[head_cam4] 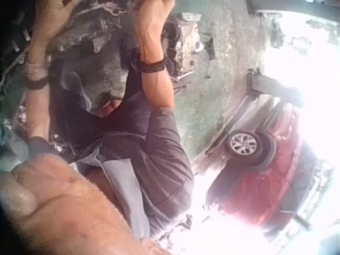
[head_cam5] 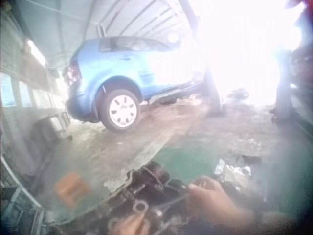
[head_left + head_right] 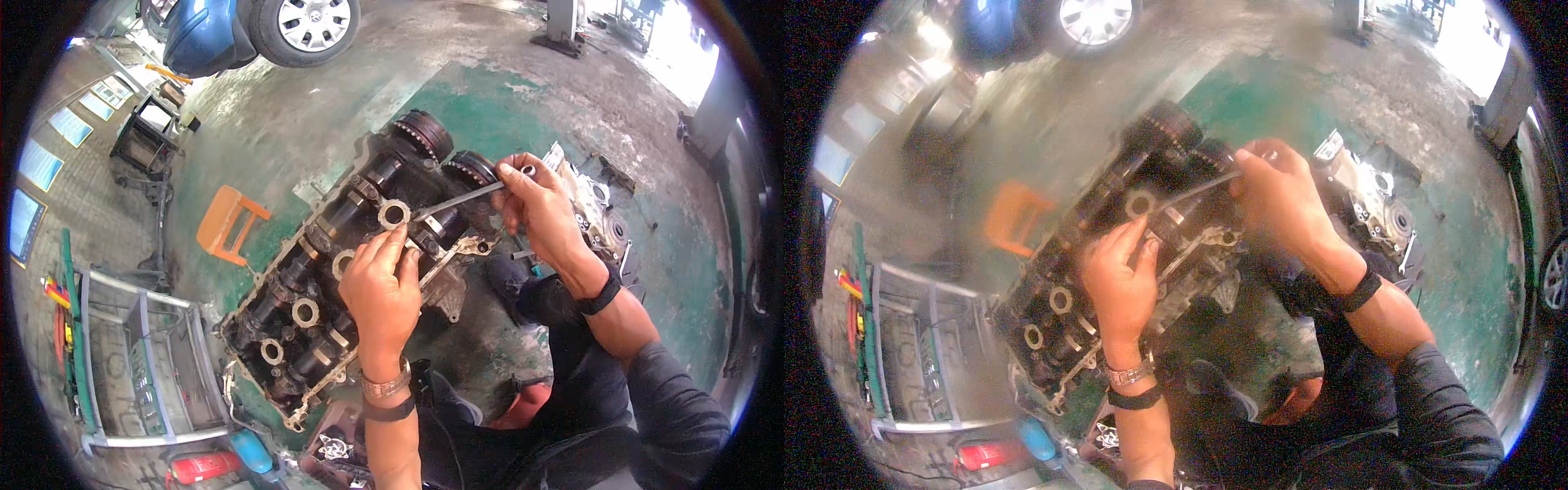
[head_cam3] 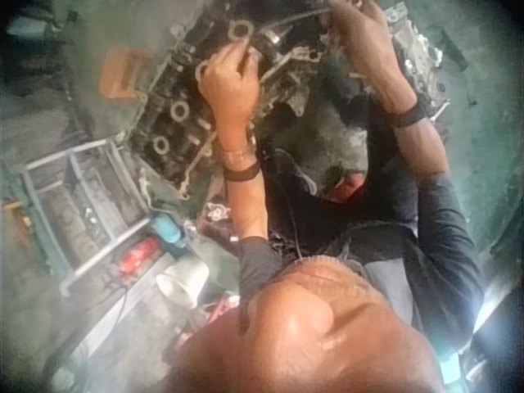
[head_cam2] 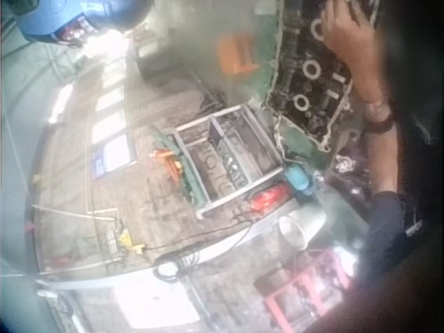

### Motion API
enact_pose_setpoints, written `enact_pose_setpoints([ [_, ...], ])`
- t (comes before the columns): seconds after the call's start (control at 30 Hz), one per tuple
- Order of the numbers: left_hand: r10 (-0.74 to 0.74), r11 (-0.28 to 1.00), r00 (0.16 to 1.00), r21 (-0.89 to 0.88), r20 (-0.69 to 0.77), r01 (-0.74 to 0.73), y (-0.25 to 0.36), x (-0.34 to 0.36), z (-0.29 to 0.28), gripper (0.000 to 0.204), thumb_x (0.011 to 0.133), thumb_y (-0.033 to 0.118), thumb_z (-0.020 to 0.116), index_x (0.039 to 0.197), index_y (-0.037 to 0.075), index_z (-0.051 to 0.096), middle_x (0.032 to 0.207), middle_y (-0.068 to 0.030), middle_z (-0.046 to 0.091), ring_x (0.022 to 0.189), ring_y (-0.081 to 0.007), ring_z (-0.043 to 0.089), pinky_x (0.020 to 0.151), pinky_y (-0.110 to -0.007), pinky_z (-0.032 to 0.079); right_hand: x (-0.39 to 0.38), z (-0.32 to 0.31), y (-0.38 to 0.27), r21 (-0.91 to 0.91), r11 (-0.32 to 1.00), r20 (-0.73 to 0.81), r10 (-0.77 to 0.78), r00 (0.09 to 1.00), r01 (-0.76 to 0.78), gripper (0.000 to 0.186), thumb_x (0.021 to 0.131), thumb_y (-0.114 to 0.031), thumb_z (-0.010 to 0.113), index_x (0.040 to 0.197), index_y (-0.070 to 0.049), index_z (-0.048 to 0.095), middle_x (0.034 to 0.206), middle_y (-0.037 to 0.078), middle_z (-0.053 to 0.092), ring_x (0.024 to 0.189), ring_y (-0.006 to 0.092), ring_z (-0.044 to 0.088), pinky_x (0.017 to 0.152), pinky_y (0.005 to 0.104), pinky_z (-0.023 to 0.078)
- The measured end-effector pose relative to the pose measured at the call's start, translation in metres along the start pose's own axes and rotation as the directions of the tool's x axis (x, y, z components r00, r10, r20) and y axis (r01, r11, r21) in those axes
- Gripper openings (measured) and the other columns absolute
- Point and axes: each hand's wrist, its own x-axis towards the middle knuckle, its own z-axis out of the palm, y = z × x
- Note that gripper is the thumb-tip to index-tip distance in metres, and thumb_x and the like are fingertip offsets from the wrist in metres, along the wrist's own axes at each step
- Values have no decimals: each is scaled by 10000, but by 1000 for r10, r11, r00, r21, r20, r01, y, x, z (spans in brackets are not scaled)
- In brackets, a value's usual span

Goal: The person uses a wrench to tighten bolts on a disassembled engine block resting on the floor. They repeatedly reposition the wrench and apply torque to multiple bolt locations while stabilizing the engine with their other hand.

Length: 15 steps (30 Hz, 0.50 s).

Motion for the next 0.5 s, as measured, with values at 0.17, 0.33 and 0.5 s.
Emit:
enact_pose_setpoints([
  [0.17,-18,1000,1000,3,1,18,1,0,0,312,800,80,730,1105,18,718,1007,-124,709,894,-306,649,794,-388,521,1,-5,0,-44,999,50,-13,999,15,233,987,-224,587,1053,-1,579,747,44,591,602,132,531,520,280,421],
  [0.33,-51,999,999,-19,16,51,2,0,-2,318,800,96,737,1111,29,720,1039,-131,710,939,-309,650,841,-393,506,4,-13,0,97,995,86,-32,996,24,217,992,-230,587,1038,-18,579,715,13,547,586,118,501,509,276,406],
  [0.5,10,1000,1000,7,-13,-10,0,0,-1,310,800,75,727,1104,14,717,1010,-127,710,895,-309,650,794,-390,521,3,-13,2,55,998,129,-18,991,11,204,995,-231,586,1029,-30,579,702,3,533,582,108,493,501,267,389],
])
